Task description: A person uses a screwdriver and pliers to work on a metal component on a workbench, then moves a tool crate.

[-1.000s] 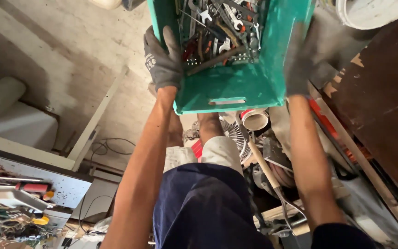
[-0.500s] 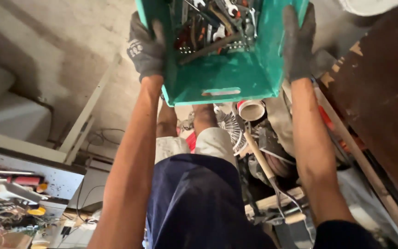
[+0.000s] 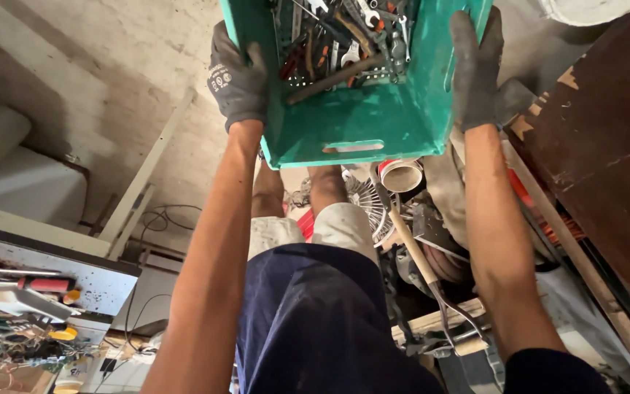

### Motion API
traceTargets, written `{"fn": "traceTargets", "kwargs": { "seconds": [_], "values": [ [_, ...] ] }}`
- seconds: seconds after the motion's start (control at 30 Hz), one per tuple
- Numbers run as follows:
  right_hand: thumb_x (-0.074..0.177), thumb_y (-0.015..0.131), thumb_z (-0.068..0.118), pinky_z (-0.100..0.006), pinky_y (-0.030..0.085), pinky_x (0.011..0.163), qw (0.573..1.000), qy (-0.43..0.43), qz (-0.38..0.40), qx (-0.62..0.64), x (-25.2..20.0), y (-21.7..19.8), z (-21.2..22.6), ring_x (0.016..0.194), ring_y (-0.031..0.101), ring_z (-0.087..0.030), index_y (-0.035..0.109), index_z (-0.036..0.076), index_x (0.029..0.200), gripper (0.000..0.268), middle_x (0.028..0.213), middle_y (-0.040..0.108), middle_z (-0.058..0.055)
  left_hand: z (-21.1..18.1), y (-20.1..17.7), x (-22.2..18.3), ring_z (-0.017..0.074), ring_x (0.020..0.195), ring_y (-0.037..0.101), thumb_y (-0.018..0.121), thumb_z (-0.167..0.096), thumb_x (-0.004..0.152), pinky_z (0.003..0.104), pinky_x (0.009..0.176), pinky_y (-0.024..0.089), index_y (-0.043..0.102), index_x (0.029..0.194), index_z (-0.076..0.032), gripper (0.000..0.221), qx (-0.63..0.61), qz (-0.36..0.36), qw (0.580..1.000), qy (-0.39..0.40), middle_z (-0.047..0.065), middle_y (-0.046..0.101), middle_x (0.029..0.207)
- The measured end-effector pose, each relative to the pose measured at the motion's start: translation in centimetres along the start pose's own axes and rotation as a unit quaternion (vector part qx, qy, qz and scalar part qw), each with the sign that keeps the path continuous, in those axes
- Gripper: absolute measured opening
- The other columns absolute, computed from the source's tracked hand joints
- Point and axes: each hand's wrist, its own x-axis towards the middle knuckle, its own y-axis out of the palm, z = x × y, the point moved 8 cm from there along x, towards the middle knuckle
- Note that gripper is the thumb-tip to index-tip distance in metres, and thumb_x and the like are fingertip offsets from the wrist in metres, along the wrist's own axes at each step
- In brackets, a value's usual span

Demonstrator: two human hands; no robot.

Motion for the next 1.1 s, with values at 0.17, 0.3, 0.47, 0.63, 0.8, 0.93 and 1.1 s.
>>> {"fn": "traceTargets", "kwargs": {
  "seconds": [0.17,0.3,0.47,0.63,0.8,0.93,1.1],
  "values": [
    [0.082,0.079,0.058,-0.014,0.048,0.095,0.969,0.206,-0.132,-0.033,-0.6,-1.9,-4.1,0.12,0.067,0.006,0.062,0.033,0.14,0.065,0.14,0.066,0.02,2.2,2.5,-0.5,0.0347,0.139,0.059,0.065,-0.033,0.1,0.046,0.117,0.049,0.033,0.155,-0.006,0.069,0.02,0.026,0.999,-0.023,0.017,0.053,0.153],
    [0.086,0.067,0.069,-0.022,0.041,0.103,0.981,0.18,-0.063,-0.034,-0.3,-1.3,-3.8,0.131,0.063,-0.004,0.044,0.03,0.151,0.079,0.149,0.06,0.011,0.1,0.2,0.3,0.0372,0.122,0.068,0.068,-0.029,0.09,0.048,0.101,0.057,0.045,0.146,-0.007,0.064,0.011,0.014,1.0,-0.013,0.017,0.064,0.139],
    [0.08,0.063,0.068,-0.026,0.057,0.094,0.967,0.246,-0.049,-0.044,-2.8,-0.4,2.1,0.124,0.065,-0.014,0.038,0.028,0.153,0.087,0.15,0.059,-0.002,-3.6,-3.3,0.4,0.0299,0.08,0.07,0.061,-0.018,0.086,0.046,0.067,0.06,0.053,0.12,-0.013,0.036,-0.038,0.032,0.998,-0.031,0.01,0.068,0.095],
    [0.117,0.046,0.021,-0.041,0.046,0.086,0.906,-0.104,0.021,-0.41,0.0,-1.5,-7.0,0.139,0.061,-0.029,0.047,0.044,0.157,0.046,0.166,0.029,-0.006,-2.4,-2.2,0.2,0.0349,0.09,0.073,0.062,-0.023,0.088,0.048,0.075,0.061,0.051,0.131,-0.01,0.045,-0.026,0.02,0.999,-0.018,0.014,0.071,0.11],
    [0.086,0.074,0.057,-0.031,0.062,0.093,0.98,0.184,-0.063,0.048,0.0,-0.7,-4.8,0.121,0.071,-0.021,0.042,0.024,0.15,0.078,0.145,0.061,-0.006,-2.8,-2.8,0.3,0.0363,0.081,0.072,0.059,-0.023,0.086,0.051,0.067,0.058,0.052,0.125,-0.014,0.041,-0.023,0.011,1.0,-0.012,0.012,0.07,0.098],
    [0.092,0.075,0.058,-0.034,0.062,0.095,0.992,0.109,-0.041,0.051,0.8,-0.8,-5.6,0.123,0.069,-0.025,0.041,0.019,0.15,0.078,0.144,0.059,-0.011,-2.8,-2.4,0.3,0.0337,0.091,0.072,0.059,-0.027,0.089,0.047,0.076,0.059,0.051,0.132,-0.01,0.047,-0.028,0.028,0.999,-0.026,0.013,0.07,0.108],
    [0.097,0.074,0.053,-0.035,0.059,0.104,0.992,0.083,-0.024,0.092,1.1,-0.6,-6.3,0.132,0.064,-0.024,0.034,0.014,0.153,0.079,0.151,0.052,-0.011,-4.1,-3.6,0.3,0.0294,0.08,0.071,0.058,-0.019,0.089,0.044,0.068,0.06,0.052,0.124,-0.011,0.036,-0.059,0.031,0.998,-0.019,0.01,0.069,0.097]
  ]
}}
